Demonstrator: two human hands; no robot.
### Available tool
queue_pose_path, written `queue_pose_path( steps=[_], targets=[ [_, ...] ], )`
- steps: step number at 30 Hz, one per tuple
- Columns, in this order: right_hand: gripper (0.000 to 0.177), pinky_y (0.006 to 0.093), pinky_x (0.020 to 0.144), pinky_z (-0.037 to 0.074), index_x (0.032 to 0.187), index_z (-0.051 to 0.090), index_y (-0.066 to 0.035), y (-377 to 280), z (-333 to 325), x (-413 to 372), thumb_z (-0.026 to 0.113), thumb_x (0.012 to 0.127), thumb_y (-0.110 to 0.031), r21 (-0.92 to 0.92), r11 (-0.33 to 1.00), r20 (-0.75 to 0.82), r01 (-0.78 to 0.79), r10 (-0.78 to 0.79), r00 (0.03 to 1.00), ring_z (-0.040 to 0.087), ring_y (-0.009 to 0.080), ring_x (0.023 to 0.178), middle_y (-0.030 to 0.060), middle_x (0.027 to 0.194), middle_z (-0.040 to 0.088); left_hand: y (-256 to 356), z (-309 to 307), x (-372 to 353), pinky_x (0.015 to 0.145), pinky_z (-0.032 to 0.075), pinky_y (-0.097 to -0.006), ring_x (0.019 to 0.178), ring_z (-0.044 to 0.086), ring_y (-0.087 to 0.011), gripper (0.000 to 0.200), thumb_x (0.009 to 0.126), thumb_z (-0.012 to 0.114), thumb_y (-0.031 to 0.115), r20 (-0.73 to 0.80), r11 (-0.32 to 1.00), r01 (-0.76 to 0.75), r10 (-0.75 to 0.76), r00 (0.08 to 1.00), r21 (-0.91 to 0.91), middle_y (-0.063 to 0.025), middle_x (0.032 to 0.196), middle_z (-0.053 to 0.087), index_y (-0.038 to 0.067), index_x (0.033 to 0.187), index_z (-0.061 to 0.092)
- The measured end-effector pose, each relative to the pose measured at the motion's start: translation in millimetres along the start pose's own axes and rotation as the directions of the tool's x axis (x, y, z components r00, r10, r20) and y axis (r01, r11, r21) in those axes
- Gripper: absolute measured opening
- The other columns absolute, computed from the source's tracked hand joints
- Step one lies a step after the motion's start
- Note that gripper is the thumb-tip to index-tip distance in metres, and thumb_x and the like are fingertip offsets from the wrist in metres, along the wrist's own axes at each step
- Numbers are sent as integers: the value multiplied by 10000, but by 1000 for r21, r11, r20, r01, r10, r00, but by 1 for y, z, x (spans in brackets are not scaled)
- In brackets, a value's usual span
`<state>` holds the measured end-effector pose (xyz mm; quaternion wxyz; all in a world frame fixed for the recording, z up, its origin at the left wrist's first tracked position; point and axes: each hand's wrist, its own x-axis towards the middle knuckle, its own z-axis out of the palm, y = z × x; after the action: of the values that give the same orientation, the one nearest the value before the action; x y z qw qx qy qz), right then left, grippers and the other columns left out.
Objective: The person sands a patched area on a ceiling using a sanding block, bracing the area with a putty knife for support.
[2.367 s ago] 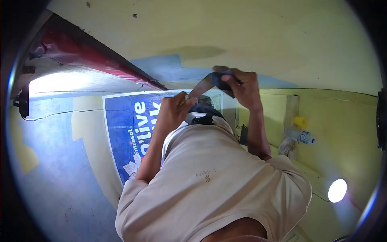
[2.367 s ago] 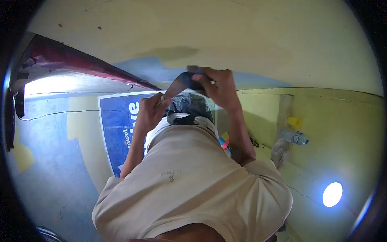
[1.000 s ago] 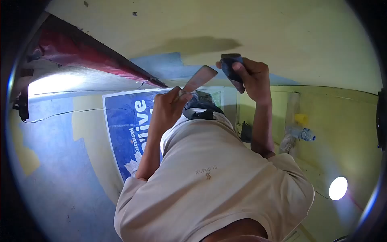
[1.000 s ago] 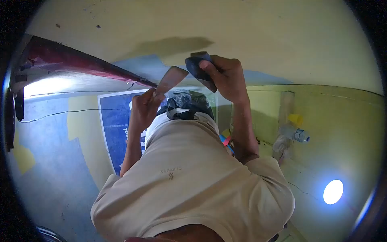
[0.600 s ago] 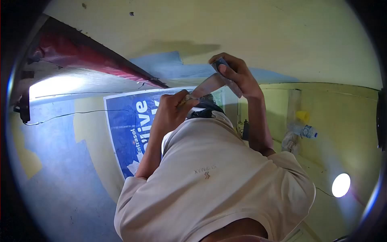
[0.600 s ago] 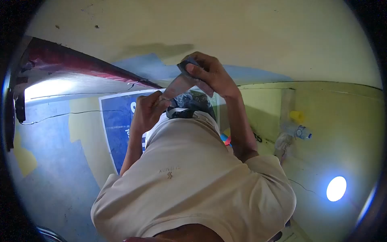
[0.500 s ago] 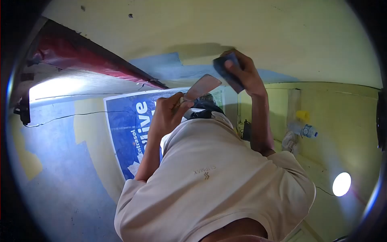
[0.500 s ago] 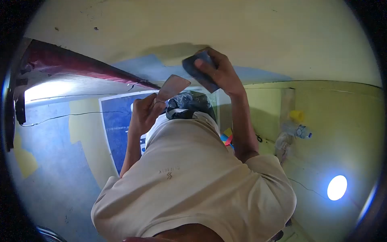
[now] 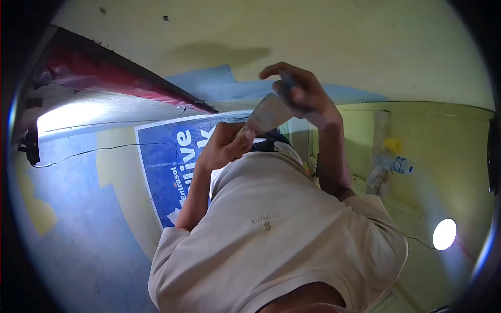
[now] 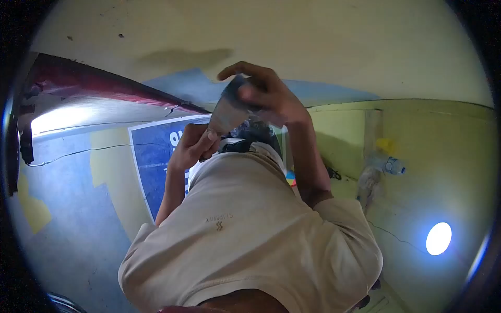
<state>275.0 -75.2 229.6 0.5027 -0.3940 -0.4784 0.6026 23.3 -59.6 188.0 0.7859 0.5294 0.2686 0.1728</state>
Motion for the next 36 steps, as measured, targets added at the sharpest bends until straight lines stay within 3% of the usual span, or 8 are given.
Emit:
queue_pose_path(
  steps=[3, 6, 9, 10, 13, 18, 25, 36],
  targets=[
    [682, 190, 432, 246, 1209, 610, 5, 13, 3, 11, 714, 864, -574, -225, 974, -92, 5, -27, 995, 367, 19, 510, -46, 750, 477, 4, 0, -4, 453, 298, -249, 515, 409, -35, 479, 1008, 617, 369, 140, 996, 44, -55, 989, 81, 39, 560, 478, 27, 674, 589],
    [689, 186, 436, 251, 1185, 617, 0, -1, -7, 0, 728, 846, -589, 222, 957, -112, -184, 213, 971, 367, 15, 512, -37, 746, 477, -1, -2, -1, 425, 284, -250, 482, 397, -38, 506, 1006, 622, 386, 97, 997, 83, -83, 992, 2, 41, 545, 462, 42, 638, 570],
    [667, 200, 479, 328, 1172, 620, -10, -11, -1, -4, 731, 847, -581, 77, 987, 186, -144, 127, 974, 417, 33, 553, -17, 754, 521, -2, -3, 0, 409, 279, -254, 464, 391, -39, 522, 1004, 621, 416, 71, 995, 96, -94, 993, -25, 43, 535, 454, 54, 632, 563],
    [623, 245, 623, 479, 1164, 626, -3, -1, 11, 5, 756, 856, -528, -169, 975, 105, 144, -127, 986, 592, 108, 698, 42, 871, 655, -2, -2, 0, 409, 280, -253, 464, 390, -38, 527, 1003, 621, 425, 81, 995, 94, -93, 992, -18, 43, 532, 453, 56, 631, 562],
    [697, 250, 644, 434, 1147, 605, 45, 6, 9, 5, 740, 845, -569, -474, 878, -121, -73, 17, 993, 516, 81, 680, 25, 828, 619, -1, -2, -4, 410, 281, -252, 462, 387, -39, 534, 1002, 621, 435, 136, 1000, 26, -24, 990, -13, 43, 526, 450, 60, 627, 560],
    [738, 248, 570, 365, 1263, 549, 7, -10, 0, -3, 766, 821, -543, 190, 972, 84, -140, 126, 988, 492, 47, 653, -23, 712, 557, -7, -4, -5, 434, 298, -264, 475, 401, -48, 524, 998, 629, 420, 35, 995, 88, -90, 995, 51, 41, 526, 456, 45, 637, 576],
    [694, 250, 584, 378, 1256, 579, -11, -1, -10, 5, 810, 790, -469, -382, 917, -146, -117, 65, 987, 497, 59, 650, -17, 729, 572, -2, -5, -9, 494, 327, -273, 558, 416, -57, 443, 995, 645, 351, -61, 982, 93, -84, 995, 166, 27, 588, 496, -6, 732, 639],
    [475, 324, 841, 465, 1241, 411, -49, 14, 5, 1, 656, 991, -370, -168, 983, -21, 72, -77, 997, 562, 172, 957, 99, 1065, 601, 16, 11, 0, 691, 479, -345, 728, 505, -146, 328, 981, 646, 265, -208, 916, 0, 90, 974, 401, -116, 764, 651, -53, 1041, 699]
  ],
)
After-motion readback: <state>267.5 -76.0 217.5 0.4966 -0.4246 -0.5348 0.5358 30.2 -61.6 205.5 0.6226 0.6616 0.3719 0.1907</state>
